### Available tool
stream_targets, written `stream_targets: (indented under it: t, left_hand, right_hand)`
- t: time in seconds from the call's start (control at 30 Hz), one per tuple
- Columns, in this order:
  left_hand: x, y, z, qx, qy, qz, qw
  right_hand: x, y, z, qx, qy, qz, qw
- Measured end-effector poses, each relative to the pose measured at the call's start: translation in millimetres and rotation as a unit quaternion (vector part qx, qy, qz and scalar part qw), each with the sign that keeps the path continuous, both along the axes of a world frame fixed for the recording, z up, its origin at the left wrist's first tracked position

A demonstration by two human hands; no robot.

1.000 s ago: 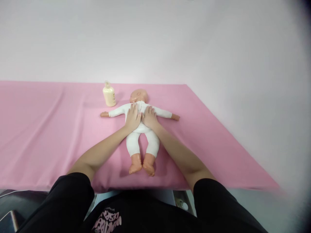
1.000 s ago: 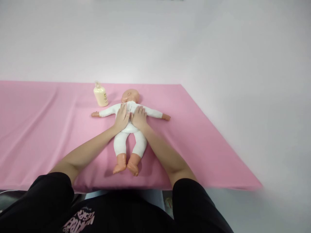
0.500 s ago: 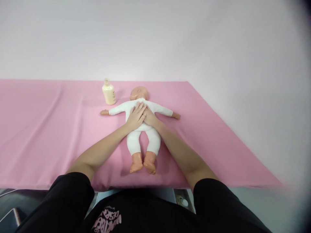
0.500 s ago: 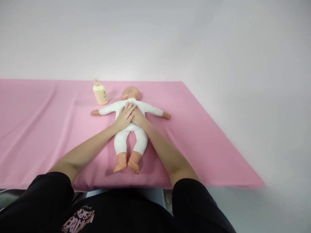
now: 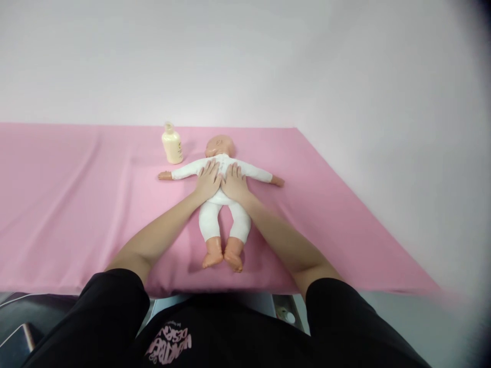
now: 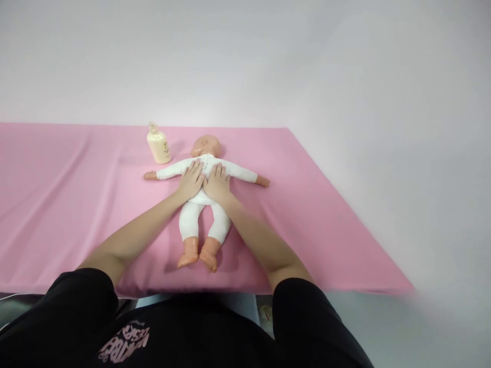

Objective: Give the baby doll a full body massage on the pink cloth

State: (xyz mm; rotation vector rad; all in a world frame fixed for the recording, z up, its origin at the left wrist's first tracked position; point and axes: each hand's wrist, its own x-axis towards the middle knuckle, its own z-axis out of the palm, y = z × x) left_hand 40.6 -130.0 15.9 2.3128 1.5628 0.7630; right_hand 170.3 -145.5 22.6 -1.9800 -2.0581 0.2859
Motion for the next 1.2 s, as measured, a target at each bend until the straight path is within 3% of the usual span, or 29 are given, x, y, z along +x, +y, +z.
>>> stream_targets:
  t: [0.1,0.27,0.37,0.47,0.6,0.67,0.73,0.83,0.9,1.07,1.2]
  left_hand:
    - [-2,-1,-0.5,0.000,-0.010,0.016,1.000]
    - [-4,0,-1.9,-0.008,-0.006,0.021,1.000]
    - [-2,1,-2.6,0.003,-0.004,0.020,1.000]
    - [1,0,-1.6,0.005,0.014,0.020,1.000]
    - [1,-2,1.2,0.014,0.047,0.003,0.999]
    - [-1,-3,2.1,0.029,0.058,-0.036,0.997]
    - [-4,-3,2.5,0.046,0.067,-0.111,0.991]
    - [-7,-2,2.1,0.063,0.069,-0.204,0.975]
    - [-7,0,1.6,0.067,0.061,-0.220,0.971]
    - [-6,3,-0.2,0.070,0.026,-0.208,0.975]
    - [-8,5,-4.5,0.073,-0.035,-0.161,0.984]
  right_hand:
    - [-6,-8,-1.4,0.006,-0.019,0.019,1.000]
    - [8,2,1.8,0.032,-0.024,0.177,0.983]
    - [21,16,2.3,0.034,0.009,0.226,0.974]
    - [29,25,-1.6,0.045,0.065,0.230,0.970]
    - [29,23,-4.4,0.094,0.136,0.156,0.974]
    - [28,18,-1.9,0.132,0.143,0.161,0.968]
    - [28,14,1.9,0.155,0.126,0.233,0.952]
    - [29,13,5.3,0.129,0.106,0.332,0.928]
    - [29,16,4.3,0.111,0.114,0.327,0.931]
    - [29,26,-4.5,0.110,0.116,0.237,0.958]
    - [25,25,-8.8,0.104,0.094,0.162,0.977]
